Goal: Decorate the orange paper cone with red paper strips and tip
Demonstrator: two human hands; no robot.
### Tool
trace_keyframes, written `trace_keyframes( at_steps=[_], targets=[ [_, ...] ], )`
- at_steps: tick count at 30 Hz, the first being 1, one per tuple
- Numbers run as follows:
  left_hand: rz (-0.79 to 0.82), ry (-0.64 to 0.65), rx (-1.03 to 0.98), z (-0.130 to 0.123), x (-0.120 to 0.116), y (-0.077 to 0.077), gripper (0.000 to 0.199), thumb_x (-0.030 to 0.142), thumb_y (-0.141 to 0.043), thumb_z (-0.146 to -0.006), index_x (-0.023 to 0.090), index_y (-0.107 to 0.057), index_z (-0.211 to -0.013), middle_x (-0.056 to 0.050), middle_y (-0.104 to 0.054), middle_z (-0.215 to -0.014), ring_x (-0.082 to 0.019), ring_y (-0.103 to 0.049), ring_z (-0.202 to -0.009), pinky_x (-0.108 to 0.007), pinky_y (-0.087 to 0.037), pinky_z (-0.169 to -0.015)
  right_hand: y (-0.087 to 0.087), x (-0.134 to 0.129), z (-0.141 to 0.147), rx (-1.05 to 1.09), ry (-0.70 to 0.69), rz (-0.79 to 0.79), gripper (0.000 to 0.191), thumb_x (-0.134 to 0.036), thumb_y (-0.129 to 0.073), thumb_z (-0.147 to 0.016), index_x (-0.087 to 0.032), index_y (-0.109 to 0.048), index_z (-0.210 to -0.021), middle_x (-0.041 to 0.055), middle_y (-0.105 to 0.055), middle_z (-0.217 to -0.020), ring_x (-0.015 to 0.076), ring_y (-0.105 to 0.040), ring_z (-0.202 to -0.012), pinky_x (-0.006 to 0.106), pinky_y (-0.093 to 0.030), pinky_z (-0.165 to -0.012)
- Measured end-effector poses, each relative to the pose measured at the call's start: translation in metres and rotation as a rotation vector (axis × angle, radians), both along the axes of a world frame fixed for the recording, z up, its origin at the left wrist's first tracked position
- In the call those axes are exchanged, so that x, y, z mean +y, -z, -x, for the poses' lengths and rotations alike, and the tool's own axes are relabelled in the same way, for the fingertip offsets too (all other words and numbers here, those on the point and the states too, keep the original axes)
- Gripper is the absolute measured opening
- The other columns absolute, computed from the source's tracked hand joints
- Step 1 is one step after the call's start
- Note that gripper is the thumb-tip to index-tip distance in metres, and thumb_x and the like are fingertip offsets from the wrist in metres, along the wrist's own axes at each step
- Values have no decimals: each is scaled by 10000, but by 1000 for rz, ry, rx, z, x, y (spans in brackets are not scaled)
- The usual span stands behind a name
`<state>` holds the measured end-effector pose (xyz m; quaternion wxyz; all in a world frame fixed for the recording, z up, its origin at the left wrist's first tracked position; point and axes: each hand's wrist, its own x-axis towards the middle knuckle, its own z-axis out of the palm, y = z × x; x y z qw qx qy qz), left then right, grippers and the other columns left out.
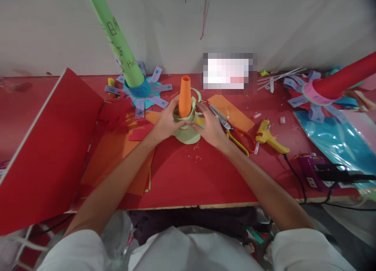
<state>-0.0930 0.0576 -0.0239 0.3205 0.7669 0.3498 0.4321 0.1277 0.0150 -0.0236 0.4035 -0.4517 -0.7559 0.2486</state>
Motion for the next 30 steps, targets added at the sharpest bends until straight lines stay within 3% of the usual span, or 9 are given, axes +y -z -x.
trace_keyframes(
  at_steps=[6, 9, 11, 14, 16, 19, 21, 25, 30],
  targets=[
    [44, -45, 93, -7, -4, 4, 900, 760, -807, -818, 217, -535, -1483, -168, -644, -1471, -362, -618, -1372, -520, -503, -1173, 4, 7, 8, -79, 13, 112, 638, -326, -691, -984, -246, -446, -1568, 136, -685, -1472, 320, -713, -1235, 551, -599, -1080],
    [-3, -14, 118, 4, -7, -13, 970, 738, -850, -785, 269, -479, -1550, -159, -581, -1551, -363, -527, -1488, -541, -441, -1248, 2, -2, 1, -123, 78, 87, 660, -192, -614, -961, -283, -433, -1589, 116, -644, -1534, 296, -721, -1195, 548, -596, -1078],
    [-27, -89, 146, 25, -11, -33, 915, 683, -844, -825, 302, -467, -1567, -131, -576, -1568, -328, -525, -1495, -512, -439, -1255, -1, -10, -7, -123, 170, 20, 621, -160, -543, -972, -282, -455, -1575, 116, -630, -1542, 273, -726, -1164, 531, -591, -1077],
    [18, -289, 285, 73, -20, -62, 592, 592, -787, -903, 270, -637, -1377, -105, -731, -1323, -279, -727, -1131, -467, -577, -1042, -7, -24, -22, -81, 263, -75, 473, -193, -479, -1026, -275, -539, -1488, 108, -702, -1413, 259, -708, -1219, 472, -603, -1033],
    [105, -274, 548, 102, -29, -72, 333, 517, -753, -933, 245, -733, -1124, -71, -794, -1030, -260, -739, -887, -443, -602, -883, -10, -32, -30, -48, 274, -116, 379, -218, -475, -1045, -254, -601, -1402, 108, -738, -1326, 253, -724, -1170, 449, -611, -992],
    [15, -188, 911, 126, -41, -65, 257, 421, -745, -938, 249, -751, -1129, -107, -783, -1226, -355, -719, -1130, -495, -573, -956, -13, -39, -33, -73, 257, -125, 284, -244, -463, -1061, -243, -668, -1258, 97, -773, -1212, 245, -745, -1070, 438, -609, -956],
    [-22, -168, 1016, 129, -45, -52, 248, 366, -710, -951, 233, -735, -1159, -129, -756, -1294, -385, -680, -1219, -530, -556, -990, -16, -42, -31, -114, 241, -110, 271, -264, -446, -1071, -248, -688, -1192, 94, -783, -1161, 254, -745, -1066, 438, -606, -941],
    [-24, -231, 963, 126, -43, -31, 152, 398, -695, -938, 248, -699, -953, -122, -757, -1164, -364, -683, -1110, -512, -551, -943, -25, -50, -29, -112, 222, -119, 271, -302, -442, -1085, -256, -703, -1137, 95, -784, -1124, 256, -741, -1021, 424, -604, -885],
    [62, -277, 890, 122, -37, -37, 156, 422, -691, -911, 268, -675, -925, -81, -752, -943, -302, -691, -876, -422, -527, -799, -35, -71, -47, -119, 263, -152, 266, -294, -457, -1085, -259, -716, -1134, 87, -781, -1088, 237, -738, -957, 405, -602, -874]
  ],
)
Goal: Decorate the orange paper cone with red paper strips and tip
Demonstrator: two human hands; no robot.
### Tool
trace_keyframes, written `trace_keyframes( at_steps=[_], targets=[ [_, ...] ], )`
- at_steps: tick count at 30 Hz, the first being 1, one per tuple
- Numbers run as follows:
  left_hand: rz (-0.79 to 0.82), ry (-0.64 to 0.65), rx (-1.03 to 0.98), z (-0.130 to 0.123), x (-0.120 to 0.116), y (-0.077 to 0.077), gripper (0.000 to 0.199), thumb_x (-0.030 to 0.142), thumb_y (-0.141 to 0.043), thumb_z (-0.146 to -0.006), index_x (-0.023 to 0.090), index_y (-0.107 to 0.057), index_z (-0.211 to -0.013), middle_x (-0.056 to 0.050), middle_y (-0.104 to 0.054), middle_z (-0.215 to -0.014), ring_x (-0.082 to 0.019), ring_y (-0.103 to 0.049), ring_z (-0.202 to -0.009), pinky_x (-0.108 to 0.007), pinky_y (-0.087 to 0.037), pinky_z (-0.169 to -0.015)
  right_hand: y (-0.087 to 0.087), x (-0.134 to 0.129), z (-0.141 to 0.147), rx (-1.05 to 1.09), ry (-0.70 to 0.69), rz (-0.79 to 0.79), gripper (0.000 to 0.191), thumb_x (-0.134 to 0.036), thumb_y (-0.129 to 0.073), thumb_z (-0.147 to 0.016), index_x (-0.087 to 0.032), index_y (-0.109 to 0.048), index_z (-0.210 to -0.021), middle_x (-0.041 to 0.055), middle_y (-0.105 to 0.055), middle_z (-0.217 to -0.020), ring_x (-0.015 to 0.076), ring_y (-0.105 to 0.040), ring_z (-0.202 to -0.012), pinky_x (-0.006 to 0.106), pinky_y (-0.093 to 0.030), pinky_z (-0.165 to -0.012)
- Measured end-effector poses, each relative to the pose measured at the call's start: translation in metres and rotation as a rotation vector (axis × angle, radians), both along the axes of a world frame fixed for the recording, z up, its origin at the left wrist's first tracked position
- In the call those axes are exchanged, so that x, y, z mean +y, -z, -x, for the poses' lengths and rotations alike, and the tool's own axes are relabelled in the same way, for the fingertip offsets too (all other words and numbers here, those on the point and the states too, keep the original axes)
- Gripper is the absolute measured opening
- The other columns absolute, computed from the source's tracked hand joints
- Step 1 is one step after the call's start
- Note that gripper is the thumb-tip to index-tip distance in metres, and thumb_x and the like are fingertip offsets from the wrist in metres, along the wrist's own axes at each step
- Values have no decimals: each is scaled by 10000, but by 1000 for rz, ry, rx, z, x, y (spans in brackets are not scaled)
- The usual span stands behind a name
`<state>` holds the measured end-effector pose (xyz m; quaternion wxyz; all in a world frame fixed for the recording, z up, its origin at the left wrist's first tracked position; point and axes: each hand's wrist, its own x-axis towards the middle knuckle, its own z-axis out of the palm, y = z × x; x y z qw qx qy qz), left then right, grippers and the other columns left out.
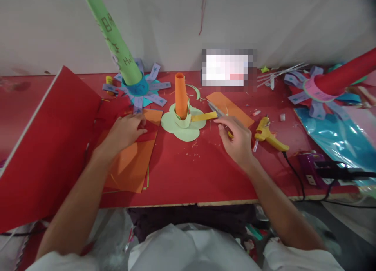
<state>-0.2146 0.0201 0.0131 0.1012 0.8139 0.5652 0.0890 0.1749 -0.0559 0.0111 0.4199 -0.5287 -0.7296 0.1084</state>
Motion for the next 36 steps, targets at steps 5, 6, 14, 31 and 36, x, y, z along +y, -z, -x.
trace_keyframes(
  at_steps=[5, 6, 14, 31, 36],
  targets=[
    [-68, -15, -48, -1, -6, -13, 125, 320, -606, -942, 279, -721, -969, -68, -756, -1063, -322, -688, -1021, -465, -522, -889, -4, -20, -37, -105, 138, 26, 248, -319, -483, -1073, -258, -720, -1105, 92, -782, -1071, 266, -737, -996, 432, -593, -910],
    [-80, -22, -63, -2, -8, -16, 135, 323, -592, -957, 281, -720, -958, -64, -740, -1067, -323, -677, -1040, -469, -520, -909, -4, -22, -46, -129, 170, 27, 244, -321, -487, -1070, -257, -720, -1101, 90, -778, -1056, 265, -732, -970, 426, -590, -893],
    [-155, -50, -233, -27, -32, -48, 60, 331, -584, -981, 276, -592, -958, -42, -653, -1016, -255, -619, -900, -389, -496, -831, 13, -40, -132, -626, 622, 115, 305, -293, -552, -1003, -190, -753, -1207, 202, -769, -1184, 376, -665, -1131, 484, -500, -948],
    [45, 59, -297, -71, -21, -1, 411, 557, -724, -952, 257, -678, -1228, -47, -731, -1050, -229, -683, -852, -341, -526, -761, 30, -41, -150, -664, 607, 438, 440, -217, -671, -879, -195, -668, -1318, 203, -666, -1146, 338, -649, -904, 442, -417, -711],
    [-20, 94, -299, -87, -10, 12, 285, 446, -723, -970, 256, -706, -1181, -63, -717, -1114, -223, -669, -877, -359, -538, -809, 32, -43, -145, -589, 760, 328, 374, -257, -724, -883, -218, -703, -1255, 198, -669, -1103, 360, -660, -925, 449, -410, -690]
  ],
)
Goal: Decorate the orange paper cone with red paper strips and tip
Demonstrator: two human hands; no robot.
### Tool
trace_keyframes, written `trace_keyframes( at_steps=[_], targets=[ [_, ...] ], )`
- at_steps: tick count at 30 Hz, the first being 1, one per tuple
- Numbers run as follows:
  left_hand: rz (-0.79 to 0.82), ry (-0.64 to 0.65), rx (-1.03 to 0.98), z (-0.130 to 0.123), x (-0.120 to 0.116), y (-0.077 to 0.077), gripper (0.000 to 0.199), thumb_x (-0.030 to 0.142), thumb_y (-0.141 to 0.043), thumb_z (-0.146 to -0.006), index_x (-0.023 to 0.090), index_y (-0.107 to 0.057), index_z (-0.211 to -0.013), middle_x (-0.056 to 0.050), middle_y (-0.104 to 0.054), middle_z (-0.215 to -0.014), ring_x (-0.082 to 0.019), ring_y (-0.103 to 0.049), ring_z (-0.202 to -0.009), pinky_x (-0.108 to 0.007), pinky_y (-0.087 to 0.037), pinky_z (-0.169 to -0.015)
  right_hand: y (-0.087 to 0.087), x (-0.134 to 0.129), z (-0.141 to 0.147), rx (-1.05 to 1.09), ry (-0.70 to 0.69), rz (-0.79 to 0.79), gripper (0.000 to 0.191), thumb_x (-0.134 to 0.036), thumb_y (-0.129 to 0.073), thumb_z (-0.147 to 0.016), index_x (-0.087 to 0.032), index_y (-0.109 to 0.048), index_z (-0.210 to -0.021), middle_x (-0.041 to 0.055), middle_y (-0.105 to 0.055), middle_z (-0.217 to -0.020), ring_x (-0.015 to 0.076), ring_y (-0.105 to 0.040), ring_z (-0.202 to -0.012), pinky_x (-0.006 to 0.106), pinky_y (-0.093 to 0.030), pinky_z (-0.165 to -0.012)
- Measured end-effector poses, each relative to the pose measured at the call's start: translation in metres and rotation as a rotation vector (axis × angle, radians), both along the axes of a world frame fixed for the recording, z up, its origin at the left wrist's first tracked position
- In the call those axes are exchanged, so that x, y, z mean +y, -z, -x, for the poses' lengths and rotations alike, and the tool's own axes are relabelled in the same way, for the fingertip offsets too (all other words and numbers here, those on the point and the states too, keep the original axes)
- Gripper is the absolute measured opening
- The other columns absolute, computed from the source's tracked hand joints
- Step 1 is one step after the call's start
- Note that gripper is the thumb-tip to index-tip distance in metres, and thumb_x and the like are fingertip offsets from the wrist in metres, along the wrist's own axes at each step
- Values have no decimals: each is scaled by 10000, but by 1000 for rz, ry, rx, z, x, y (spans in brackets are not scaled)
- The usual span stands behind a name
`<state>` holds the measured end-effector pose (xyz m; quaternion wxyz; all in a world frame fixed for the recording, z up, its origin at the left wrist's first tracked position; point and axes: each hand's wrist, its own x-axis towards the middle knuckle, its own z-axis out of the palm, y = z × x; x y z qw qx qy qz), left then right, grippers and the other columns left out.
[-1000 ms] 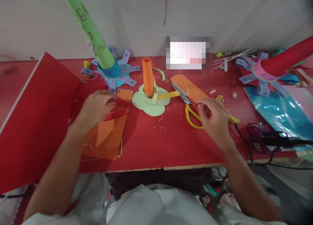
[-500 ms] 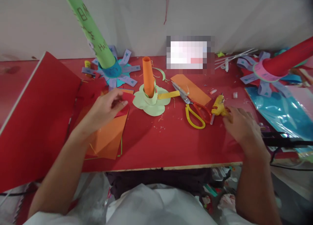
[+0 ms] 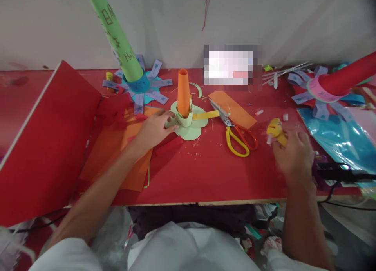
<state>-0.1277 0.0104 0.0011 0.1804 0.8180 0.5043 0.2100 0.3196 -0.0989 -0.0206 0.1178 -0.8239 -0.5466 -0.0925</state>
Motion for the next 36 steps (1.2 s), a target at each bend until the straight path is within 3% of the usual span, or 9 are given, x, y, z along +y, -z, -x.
trace_keyframes(
  at_steps=[5, 10, 14, 18, 24, 28, 36],
  targets=[
    [-15, 30, -50, -8, 0, 22, 165, 357, -711, -977, 226, -729, -1076, -84, -719, -1164, -261, -680, -1043, -385, -556, -890, -7, -1, 8, 5, -198, -196, 366, -302, -725, -910, -217, -703, -1265, 204, -689, -1156, 367, -679, -1105, 455, -523, -861],
    [-46, -28, -53, -18, 0, 25, 204, 391, -738, -978, 198, -681, -1014, -77, -720, -1064, -262, -685, -992, -386, -536, -866, -28, 2, 53, 27, -495, -333, 251, -321, -630, -980, -203, -714, -1186, 152, -717, -1182, 302, -714, -1066, 376, -550, -784],
    [-4, -128, 7, -28, 1, 18, 351, 475, -785, -954, 194, -628, -1094, -78, -736, -1022, -280, -695, -947, -382, -516, -803, -40, 4, 100, 57, -775, -125, 268, -233, -582, -998, -191, -691, -1240, 127, -726, -1270, 254, -732, -1053, 318, -511, -687],
    [39, -161, 52, -32, 3, 15, 428, 491, -767, -971, 189, -619, -1236, -70, -743, -948, -291, -705, -926, -370, -504, -783, -37, 12, 131, 24, -936, 36, 250, -159, -592, -983, -179, -687, -1213, 98, -748, -1250, 233, -731, -1023, 311, -449, -660],
    [25, -166, 74, -31, 4, 15, 479, 502, -734, -987, 188, -610, -1326, -71, -741, -928, -289, -710, -919, -352, -503, -775, -28, 26, 153, -132, -986, 143, 113, -142, -620, -980, -148, -692, -1067, 86, -755, -1104, 200, -686, -830, 337, -336, -601],
    [16, -160, 70, -30, 3, 16, 476, 538, -690, -1012, 191, -614, -1329, -82, -750, -967, -292, -712, -947, -350, -504, -788, -26, 31, 162, -173, -981, 187, 138, -190, -569, -1033, -132, -687, -1076, 101, -731, -1058, 196, -652, -786, 336, -294, -593],
    [20, -148, 86, -30, 3, 17, 487, 569, -655, -1022, 191, -613, -1327, -89, -755, -984, -306, -715, -974, -370, -518, -806, -25, 32, 156, -230, -925, 220, 112, -191, -567, -1023, -143, -668, -1018, 99, -692, -974, 205, -616, -753, 348, -214, -573]
  ],
)
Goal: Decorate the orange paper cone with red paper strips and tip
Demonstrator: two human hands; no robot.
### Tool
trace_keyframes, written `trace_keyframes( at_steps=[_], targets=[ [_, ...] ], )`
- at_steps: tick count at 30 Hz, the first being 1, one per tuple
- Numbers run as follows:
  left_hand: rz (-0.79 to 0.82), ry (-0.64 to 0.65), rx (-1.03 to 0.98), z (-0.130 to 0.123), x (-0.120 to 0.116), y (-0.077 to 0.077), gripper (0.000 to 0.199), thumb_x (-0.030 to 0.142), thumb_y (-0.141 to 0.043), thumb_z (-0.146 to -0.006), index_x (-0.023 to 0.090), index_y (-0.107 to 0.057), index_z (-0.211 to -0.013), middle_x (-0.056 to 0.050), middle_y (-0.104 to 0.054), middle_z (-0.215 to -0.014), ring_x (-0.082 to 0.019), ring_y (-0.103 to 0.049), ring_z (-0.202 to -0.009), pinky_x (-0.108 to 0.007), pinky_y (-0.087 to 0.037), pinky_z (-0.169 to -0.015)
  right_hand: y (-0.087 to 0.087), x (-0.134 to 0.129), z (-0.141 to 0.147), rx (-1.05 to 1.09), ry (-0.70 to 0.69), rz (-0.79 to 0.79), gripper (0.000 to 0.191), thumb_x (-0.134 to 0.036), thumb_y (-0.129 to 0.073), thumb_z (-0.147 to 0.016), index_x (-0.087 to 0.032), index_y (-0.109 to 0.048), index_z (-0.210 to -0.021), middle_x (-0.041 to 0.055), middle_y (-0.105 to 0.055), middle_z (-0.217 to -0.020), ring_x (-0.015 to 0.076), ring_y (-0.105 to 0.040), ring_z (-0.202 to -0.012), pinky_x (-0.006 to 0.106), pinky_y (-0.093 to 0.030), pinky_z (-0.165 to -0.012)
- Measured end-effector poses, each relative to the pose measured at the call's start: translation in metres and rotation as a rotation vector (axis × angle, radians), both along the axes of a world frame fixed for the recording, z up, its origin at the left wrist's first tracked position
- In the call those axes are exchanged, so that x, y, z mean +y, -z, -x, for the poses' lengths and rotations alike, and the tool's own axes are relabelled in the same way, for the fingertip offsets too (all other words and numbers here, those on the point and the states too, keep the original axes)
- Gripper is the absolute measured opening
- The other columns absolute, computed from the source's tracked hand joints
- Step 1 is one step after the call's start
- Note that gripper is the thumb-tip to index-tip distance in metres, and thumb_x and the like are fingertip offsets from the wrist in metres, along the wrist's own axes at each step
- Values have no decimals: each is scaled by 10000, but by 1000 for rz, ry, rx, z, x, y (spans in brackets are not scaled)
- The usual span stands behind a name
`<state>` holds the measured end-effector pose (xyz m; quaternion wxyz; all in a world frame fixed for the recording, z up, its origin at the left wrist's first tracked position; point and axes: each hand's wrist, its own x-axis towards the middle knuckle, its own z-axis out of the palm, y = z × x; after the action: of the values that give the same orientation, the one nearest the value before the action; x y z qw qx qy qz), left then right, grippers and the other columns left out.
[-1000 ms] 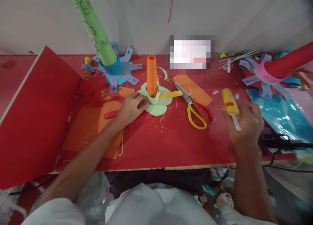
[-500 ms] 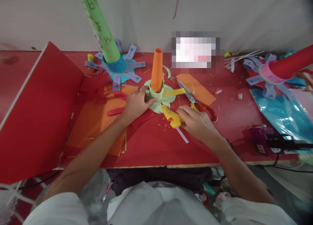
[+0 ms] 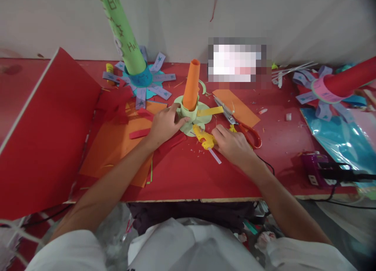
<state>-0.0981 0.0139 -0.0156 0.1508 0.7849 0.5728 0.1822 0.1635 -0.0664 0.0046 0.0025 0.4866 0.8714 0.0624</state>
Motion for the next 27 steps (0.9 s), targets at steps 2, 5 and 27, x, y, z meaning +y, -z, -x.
trace_keyframes(
  at_steps=[2, 5, 27],
  targets=[
    [0, 2, 3, 0, 0, -1, 480, 565, -652, -1022, 189, -615, -1318, -88, -754, -978, -307, -716, -967, -372, -519, -803, -1, 0, 0, -18, 8, 5, 99, -197, -579, -1016, -146, -663, -1009, 96, -688, -967, 208, -611, -746, 350, -208, -572],
    [3, -9, 10, -1, -1, -2, 470, 550, -664, -1019, 189, -615, -1316, -90, -756, -983, -306, -718, -965, -370, -518, -801, -3, -1, 4, -25, -6, 23, 121, -202, -553, -1028, -146, -662, -1026, 94, -685, -952, 209, -607, -740, 349, -208, -582],
    [-23, -14, -20, 0, 1, 5, 399, 574, -670, -1008, 196, -635, -1128, -76, -730, -906, -279, -690, -863, -365, -496, -761, 1, -3, -14, 33, 64, 99, 84, -216, -600, -996, -169, -646, -1048, 88, -697, -1033, 207, -624, -731, 344, -223, -578]
  ],
)
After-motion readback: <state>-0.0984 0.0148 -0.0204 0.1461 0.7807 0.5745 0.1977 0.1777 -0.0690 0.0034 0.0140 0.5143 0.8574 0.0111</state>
